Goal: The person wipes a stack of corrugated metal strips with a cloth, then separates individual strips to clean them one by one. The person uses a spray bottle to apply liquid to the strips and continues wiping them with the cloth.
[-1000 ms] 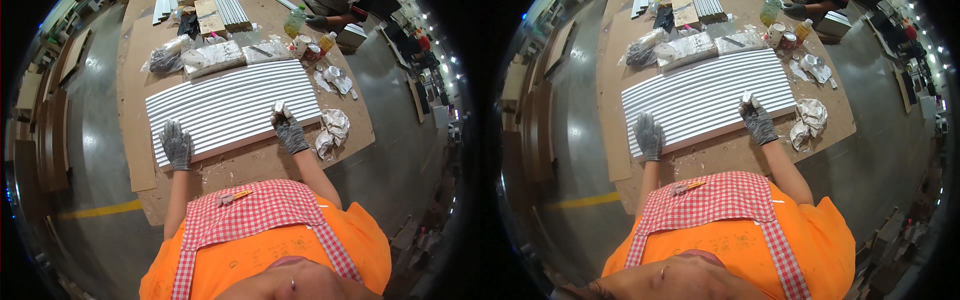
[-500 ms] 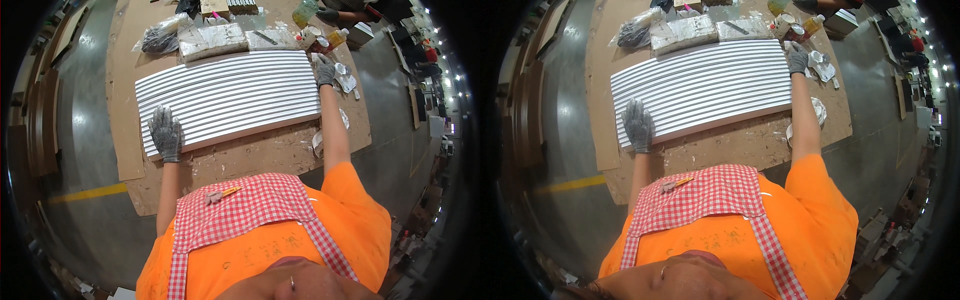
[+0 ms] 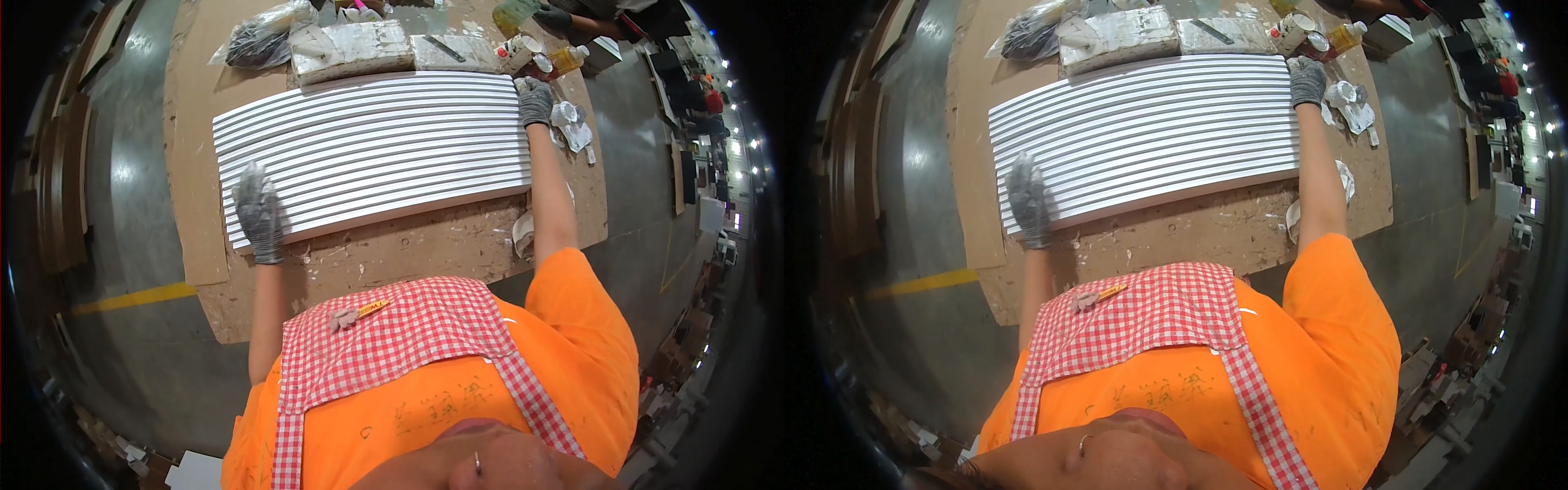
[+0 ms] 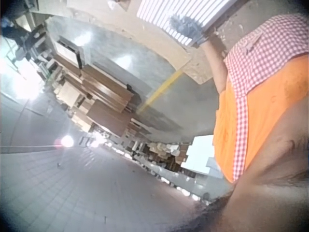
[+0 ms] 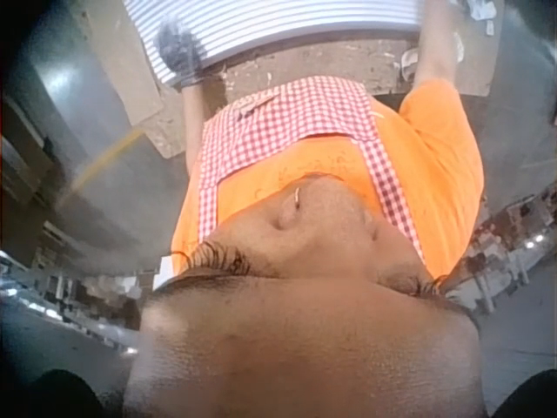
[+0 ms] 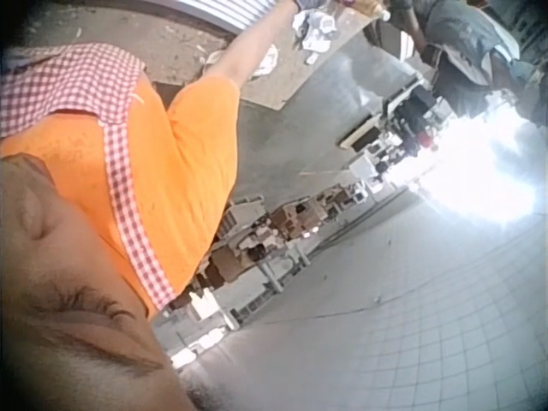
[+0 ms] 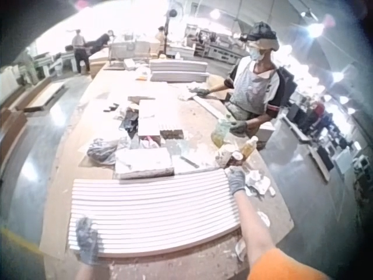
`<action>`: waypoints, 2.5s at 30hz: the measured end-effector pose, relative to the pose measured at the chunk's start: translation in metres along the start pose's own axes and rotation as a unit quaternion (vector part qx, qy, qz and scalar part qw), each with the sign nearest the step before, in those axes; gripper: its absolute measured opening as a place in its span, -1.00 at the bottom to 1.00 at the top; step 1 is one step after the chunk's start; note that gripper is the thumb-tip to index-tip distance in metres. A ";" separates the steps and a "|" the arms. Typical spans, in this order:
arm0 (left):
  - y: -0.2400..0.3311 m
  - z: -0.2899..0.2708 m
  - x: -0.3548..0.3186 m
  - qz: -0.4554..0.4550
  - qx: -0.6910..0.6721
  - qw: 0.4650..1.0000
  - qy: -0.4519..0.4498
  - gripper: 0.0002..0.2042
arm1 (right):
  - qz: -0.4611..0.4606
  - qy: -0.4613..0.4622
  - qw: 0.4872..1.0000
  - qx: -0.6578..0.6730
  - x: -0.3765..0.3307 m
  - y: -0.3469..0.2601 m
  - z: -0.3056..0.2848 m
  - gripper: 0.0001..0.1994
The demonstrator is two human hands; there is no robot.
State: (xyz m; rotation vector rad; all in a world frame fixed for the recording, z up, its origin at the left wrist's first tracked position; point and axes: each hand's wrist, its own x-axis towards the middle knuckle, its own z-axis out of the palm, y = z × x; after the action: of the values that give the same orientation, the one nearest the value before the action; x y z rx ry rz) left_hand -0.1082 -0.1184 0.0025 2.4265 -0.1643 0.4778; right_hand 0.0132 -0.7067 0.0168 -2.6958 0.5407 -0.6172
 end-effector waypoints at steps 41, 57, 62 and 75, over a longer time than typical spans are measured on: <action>-0.171 -0.100 0.037 -0.534 0.169 0.828 0.018 -0.29 | -0.152 -0.194 0.953 0.178 -0.112 -0.309 0.065 -0.73; -0.172 -0.100 0.039 -0.518 0.152 0.842 0.013 -0.34 | -0.372 -0.128 0.893 0.218 -0.169 -0.471 0.153 -0.79; -0.179 -0.101 0.033 -0.522 0.160 0.838 0.019 -0.32 | -0.430 -0.127 0.866 0.224 -0.177 -0.505 0.177 -0.78; -0.177 -0.099 0.035 -0.521 0.162 0.838 0.030 -0.34 | -0.471 -0.156 0.840 0.220 -0.172 -0.487 0.163 -0.82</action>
State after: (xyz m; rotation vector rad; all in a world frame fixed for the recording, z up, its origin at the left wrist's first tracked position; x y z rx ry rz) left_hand -0.0641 0.0815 -0.0154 2.3661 1.2962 0.0579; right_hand 0.0867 -0.1697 0.0058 -2.3723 -0.9667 -0.4082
